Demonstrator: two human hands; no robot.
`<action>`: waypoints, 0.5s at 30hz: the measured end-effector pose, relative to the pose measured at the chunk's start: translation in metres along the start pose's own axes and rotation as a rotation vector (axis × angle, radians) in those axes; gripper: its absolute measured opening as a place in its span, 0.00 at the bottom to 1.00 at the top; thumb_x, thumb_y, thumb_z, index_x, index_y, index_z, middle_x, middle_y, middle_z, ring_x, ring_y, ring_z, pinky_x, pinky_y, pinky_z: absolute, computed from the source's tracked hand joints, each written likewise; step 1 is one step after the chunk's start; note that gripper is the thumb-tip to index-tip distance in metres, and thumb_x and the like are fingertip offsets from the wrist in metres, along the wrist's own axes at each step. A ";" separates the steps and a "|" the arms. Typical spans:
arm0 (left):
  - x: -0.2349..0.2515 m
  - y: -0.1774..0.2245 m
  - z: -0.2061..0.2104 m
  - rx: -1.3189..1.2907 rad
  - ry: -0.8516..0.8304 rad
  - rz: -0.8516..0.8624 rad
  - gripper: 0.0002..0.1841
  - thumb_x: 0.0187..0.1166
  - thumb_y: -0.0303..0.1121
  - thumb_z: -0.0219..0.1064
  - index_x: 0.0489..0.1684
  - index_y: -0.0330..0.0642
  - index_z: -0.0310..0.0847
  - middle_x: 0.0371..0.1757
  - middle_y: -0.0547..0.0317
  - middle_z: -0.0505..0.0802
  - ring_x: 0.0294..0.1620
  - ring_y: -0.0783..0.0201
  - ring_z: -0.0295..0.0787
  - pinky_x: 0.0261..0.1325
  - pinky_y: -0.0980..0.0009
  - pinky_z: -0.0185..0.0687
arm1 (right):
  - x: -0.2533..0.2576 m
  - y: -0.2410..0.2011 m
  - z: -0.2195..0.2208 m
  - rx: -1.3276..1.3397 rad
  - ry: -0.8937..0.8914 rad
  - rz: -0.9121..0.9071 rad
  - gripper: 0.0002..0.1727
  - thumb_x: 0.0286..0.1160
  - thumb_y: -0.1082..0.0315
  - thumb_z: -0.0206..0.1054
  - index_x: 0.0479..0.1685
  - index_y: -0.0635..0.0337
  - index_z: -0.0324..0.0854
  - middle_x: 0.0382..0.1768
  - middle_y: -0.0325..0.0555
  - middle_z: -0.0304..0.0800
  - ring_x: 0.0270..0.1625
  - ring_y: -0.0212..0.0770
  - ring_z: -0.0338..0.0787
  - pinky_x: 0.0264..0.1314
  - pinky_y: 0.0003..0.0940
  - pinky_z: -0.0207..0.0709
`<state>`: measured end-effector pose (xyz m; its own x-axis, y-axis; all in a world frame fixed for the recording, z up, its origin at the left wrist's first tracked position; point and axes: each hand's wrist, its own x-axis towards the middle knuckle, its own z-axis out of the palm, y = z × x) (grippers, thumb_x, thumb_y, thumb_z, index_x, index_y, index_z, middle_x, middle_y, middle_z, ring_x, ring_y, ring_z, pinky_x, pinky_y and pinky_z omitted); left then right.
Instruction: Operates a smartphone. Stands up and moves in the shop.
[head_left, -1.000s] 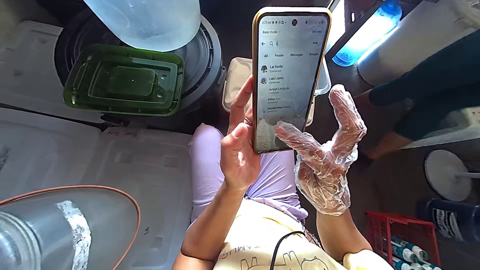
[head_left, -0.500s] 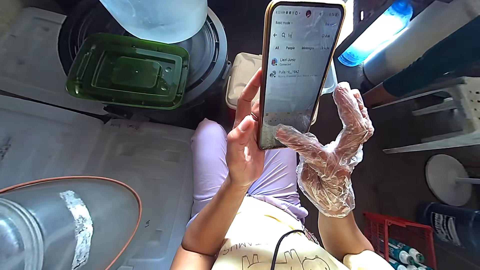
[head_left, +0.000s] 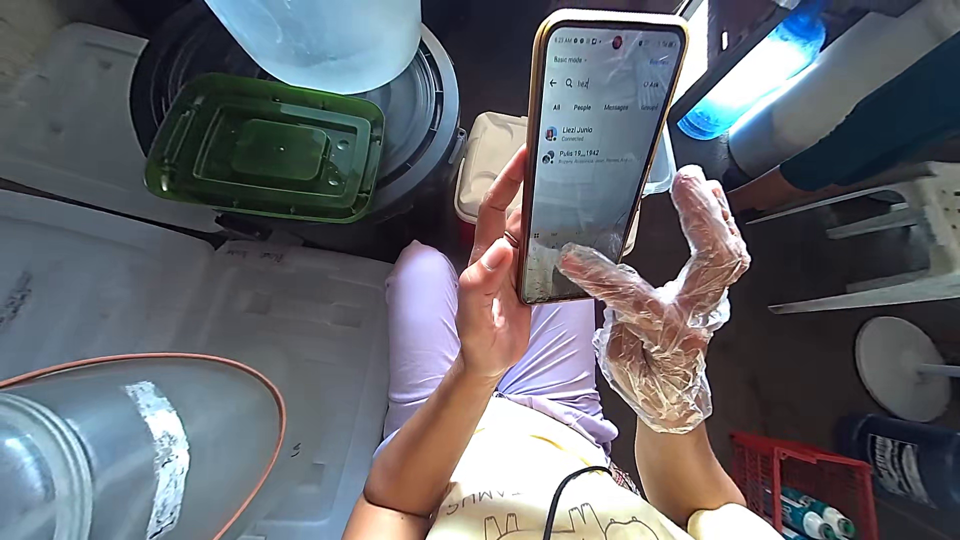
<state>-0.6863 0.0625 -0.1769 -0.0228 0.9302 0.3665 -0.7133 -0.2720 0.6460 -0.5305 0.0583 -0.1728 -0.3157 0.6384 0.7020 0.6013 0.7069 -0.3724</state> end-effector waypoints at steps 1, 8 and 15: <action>0.000 0.000 0.000 -0.001 -0.003 0.000 0.34 0.85 0.50 0.45 0.92 0.51 0.48 0.75 0.57 0.79 0.69 0.67 0.81 0.68 0.68 0.81 | 0.001 0.002 -0.001 -0.002 0.001 -0.002 0.18 0.87 0.58 0.59 0.70 0.28 0.81 0.89 0.46 0.57 0.96 0.48 0.39 0.95 0.59 0.28; 0.000 -0.001 -0.001 -0.017 -0.001 -0.001 0.34 0.85 0.50 0.45 0.91 0.49 0.49 0.73 0.57 0.80 0.68 0.67 0.82 0.68 0.68 0.81 | 0.002 0.004 0.004 0.026 0.000 0.004 0.18 0.86 0.60 0.60 0.68 0.29 0.84 0.89 0.50 0.56 0.96 0.51 0.39 0.95 0.60 0.27; 0.001 -0.004 -0.007 -0.013 0.006 0.016 0.33 0.86 0.52 0.46 0.91 0.54 0.53 0.75 0.60 0.80 0.71 0.67 0.81 0.70 0.67 0.81 | 0.002 0.001 0.009 0.014 0.001 0.021 0.19 0.86 0.59 0.59 0.69 0.26 0.82 0.91 0.46 0.55 0.97 0.50 0.37 0.96 0.59 0.26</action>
<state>-0.6881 0.0659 -0.1843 -0.0383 0.9273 0.3724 -0.7221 -0.2833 0.6312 -0.5375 0.0632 -0.1773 -0.3021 0.6530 0.6945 0.5973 0.6974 -0.3961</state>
